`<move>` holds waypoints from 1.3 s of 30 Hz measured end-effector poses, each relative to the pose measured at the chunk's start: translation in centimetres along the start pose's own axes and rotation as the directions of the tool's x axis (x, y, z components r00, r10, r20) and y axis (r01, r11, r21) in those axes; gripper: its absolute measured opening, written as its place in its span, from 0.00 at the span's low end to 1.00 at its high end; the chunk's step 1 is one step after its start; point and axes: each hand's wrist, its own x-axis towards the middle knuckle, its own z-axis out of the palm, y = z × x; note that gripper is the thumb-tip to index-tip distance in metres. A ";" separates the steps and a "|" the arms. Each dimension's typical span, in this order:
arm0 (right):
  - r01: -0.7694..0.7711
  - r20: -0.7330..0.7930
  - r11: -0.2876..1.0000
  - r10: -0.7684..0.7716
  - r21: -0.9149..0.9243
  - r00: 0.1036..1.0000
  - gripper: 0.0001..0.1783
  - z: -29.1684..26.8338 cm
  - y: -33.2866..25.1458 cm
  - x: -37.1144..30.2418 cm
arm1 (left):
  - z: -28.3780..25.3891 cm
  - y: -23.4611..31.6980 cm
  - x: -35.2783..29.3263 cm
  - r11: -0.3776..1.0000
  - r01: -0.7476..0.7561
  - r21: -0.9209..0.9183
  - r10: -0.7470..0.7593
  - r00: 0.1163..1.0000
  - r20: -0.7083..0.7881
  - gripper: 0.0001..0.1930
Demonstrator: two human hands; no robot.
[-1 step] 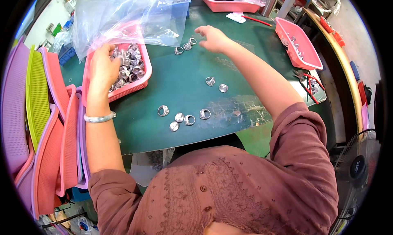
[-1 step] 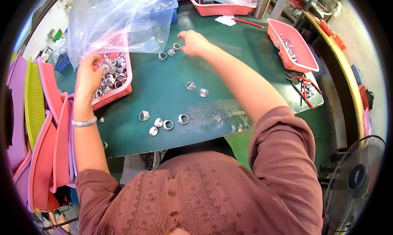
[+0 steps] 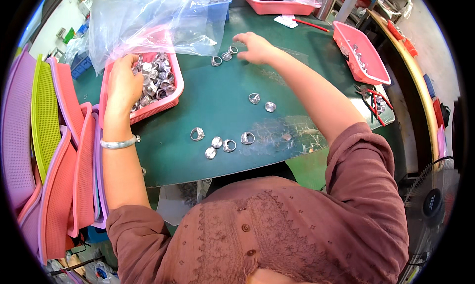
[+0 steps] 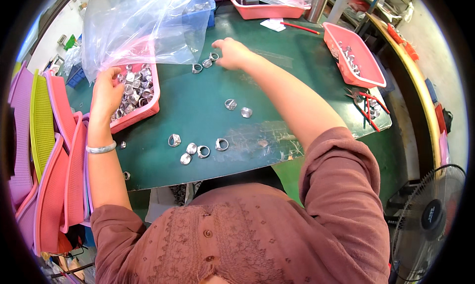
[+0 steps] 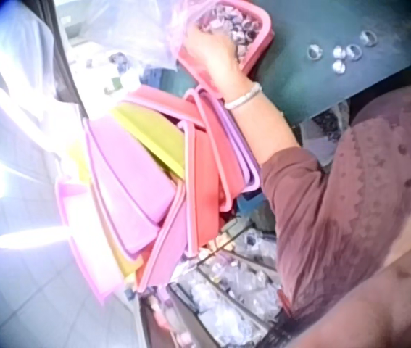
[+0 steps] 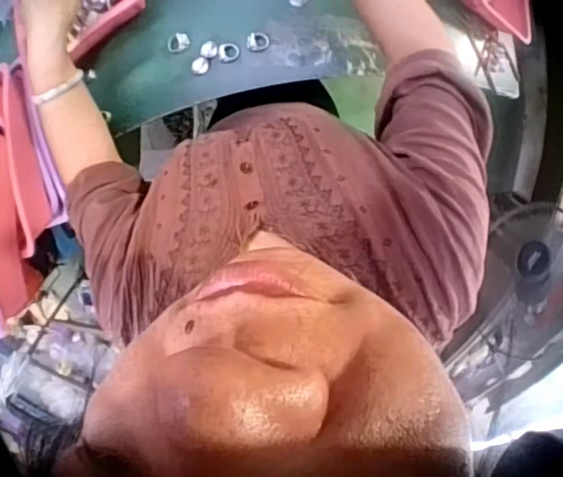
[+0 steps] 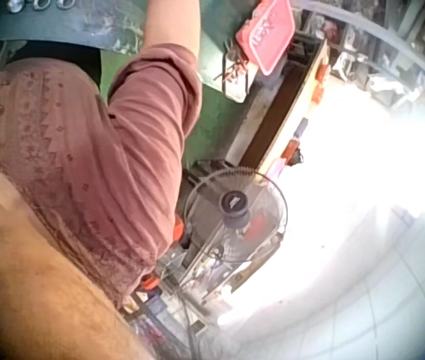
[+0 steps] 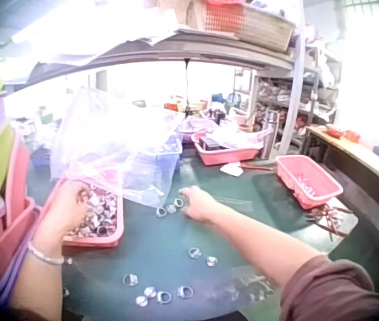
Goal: The person repeatedly picks up small silver metal rings and square caps from a green workbench, fits the caps onto the rings, and places the assembled units back on the table. The person handles the parts one at a time, turning them over to align the pieces before setting them down.
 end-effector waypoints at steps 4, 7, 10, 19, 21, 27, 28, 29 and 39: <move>0.026 0.083 0.997 -0.032 0.068 0.996 0.29 1.3 -0.5 0.9 | 0.4 1.0 -0.4 0.972 -0.213 -0.103 0.203 0.974 -0.097 0.15; 0.024 0.167 1.000 -0.024 0.004 0.986 0.21 1.6 -0.6 1.4 | 0.9 5.8 -1.7 0.857 -0.030 -0.514 0.064 0.997 0.049 0.12; 0.048 0.141 0.996 -0.059 0.080 0.988 0.14 2.1 0.4 1.1 | 2.2 8.9 -3.3 0.808 -0.031 -0.588 0.160 0.973 0.169 0.10; 0.168 0.131 0.980 -0.181 0.108 0.975 0.13 0.7 -0.3 -3.4 | 9.1 11.5 -2.2 0.923 -0.085 -0.374 0.238 0.891 0.386 0.21; 0.181 0.081 0.970 -0.196 0.162 0.977 0.17 0.6 -0.1 -4.2 | 10.1 12.6 -1.4 0.949 -0.093 -0.302 0.230 0.859 0.458 0.15; 0.004 0.100 0.771 -0.087 0.637 0.991 0.28 -0.9 0.2 -7.0 | 11.4 12.2 -1.0 0.938 -0.033 -0.344 0.201 0.861 0.466 0.08; 0.017 0.073 0.720 -0.093 0.694 0.993 0.29 -0.9 0.5 -7.5 | 11.2 12.3 -1.1 0.936 -0.002 -0.353 0.182 0.859 0.479 0.08; 0.029 0.060 0.685 -0.105 0.728 0.993 0.29 -1.1 0.4 -7.9 | 11.0 12.1 -1.4 0.928 -0.005 -0.373 0.176 0.888 0.425 0.07; 0.160 -0.119 0.321 -0.144 0.933 0.982 0.29 -4.0 -3.0 -11.4 | 4.3 13.6 -3.7 -0.107 0.712 -0.694 0.249 0.695 0.675 0.09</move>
